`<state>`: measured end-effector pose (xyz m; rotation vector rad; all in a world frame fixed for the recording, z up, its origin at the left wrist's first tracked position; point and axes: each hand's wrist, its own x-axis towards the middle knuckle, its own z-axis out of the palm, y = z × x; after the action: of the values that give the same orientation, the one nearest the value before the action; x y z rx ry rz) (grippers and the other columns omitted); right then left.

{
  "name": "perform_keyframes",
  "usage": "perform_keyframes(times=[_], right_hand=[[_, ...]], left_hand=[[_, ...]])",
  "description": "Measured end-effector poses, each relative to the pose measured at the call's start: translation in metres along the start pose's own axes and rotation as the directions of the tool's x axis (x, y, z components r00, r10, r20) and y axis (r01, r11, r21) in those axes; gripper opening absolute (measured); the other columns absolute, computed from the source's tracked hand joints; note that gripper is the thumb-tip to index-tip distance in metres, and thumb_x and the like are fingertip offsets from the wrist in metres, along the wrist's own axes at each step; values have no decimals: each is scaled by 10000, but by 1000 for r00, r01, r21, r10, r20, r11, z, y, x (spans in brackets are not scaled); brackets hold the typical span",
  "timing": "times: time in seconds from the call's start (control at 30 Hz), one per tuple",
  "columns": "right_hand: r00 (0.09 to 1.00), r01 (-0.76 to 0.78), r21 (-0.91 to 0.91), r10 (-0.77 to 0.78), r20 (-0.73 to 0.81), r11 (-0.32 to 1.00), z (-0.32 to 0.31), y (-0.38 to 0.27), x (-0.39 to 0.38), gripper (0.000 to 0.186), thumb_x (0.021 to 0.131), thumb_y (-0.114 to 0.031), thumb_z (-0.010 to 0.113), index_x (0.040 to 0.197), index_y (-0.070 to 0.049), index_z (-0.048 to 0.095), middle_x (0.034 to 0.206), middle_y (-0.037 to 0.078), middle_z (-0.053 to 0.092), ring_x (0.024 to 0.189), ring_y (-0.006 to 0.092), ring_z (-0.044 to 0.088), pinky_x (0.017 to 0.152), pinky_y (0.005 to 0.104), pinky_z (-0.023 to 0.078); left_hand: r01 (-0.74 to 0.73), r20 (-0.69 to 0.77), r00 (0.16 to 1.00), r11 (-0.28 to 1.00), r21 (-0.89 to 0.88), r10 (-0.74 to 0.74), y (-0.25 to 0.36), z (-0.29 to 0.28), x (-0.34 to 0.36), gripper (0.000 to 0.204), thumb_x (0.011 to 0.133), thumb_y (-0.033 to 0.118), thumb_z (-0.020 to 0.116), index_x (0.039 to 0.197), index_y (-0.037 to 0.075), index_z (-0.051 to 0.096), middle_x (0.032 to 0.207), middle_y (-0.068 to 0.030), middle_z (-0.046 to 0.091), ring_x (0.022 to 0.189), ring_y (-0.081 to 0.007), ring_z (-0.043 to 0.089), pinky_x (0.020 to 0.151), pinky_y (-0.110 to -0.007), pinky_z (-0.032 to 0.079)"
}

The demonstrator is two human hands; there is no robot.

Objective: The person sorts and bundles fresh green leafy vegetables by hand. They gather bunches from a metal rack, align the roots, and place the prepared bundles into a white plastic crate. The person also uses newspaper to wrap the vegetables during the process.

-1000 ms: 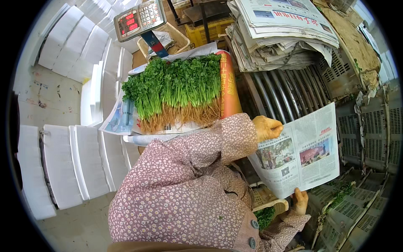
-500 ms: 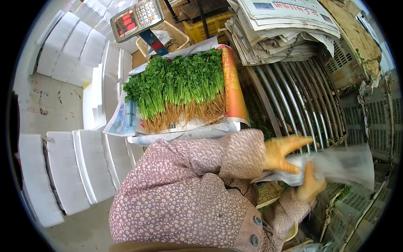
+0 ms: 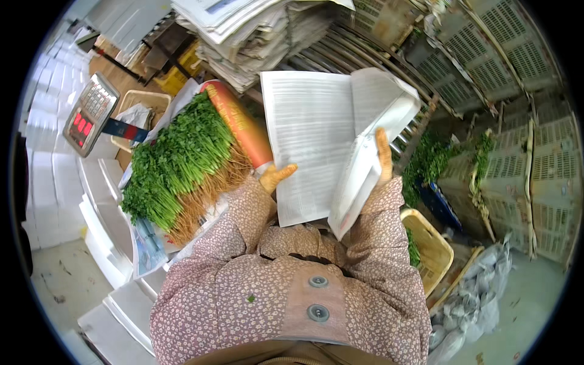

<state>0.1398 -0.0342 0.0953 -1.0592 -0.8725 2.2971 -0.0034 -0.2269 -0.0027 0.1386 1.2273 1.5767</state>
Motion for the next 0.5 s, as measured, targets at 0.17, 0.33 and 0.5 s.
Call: perform_keyframes(times=[0.17, 0.33, 0.5], right_hand=[[998, 39, 157, -32, -49, 987, -42, -48, -37, 647, 836, -520, 589, 1268, -51, 479, 1135, 159, 571, 1022, 267, 555, 875, 422, 468], [978, 206, -286, -208, 24, 936, -234, -52, -6, 636, 915, -496, 488, 1295, 13, 453, 1260, 177, 527, 1067, 255, 560, 926, 394, 436], [990, 117, 27, -119, 76, 993, -242, -39, -1, 704, 922, -512, 476, 1383, 5, 352, 1339, 170, 470, 1175, 278, 497, 958, 407, 419]], left_hand=[[187, -258, 940, 970, -157, -223, 21, 23, 7, 446, 788, 98, 710, 1179, -21, 531, 1069, -193, 625, 940, -313, 634, 829, -476, 519], [41, -444, 894, 997, -61, -64, 39, 32, 15, 420, 746, 80, 748, 1120, -19, 584, 1009, -179, 650, 913, -319, 636, 802, -473, 523], [58, -538, 842, 989, 138, 25, 38, 45, 20, 474, 735, 165, 778, 1121, -27, 581, 1010, -183, 644, 896, -315, 631, 795, -463, 509]])
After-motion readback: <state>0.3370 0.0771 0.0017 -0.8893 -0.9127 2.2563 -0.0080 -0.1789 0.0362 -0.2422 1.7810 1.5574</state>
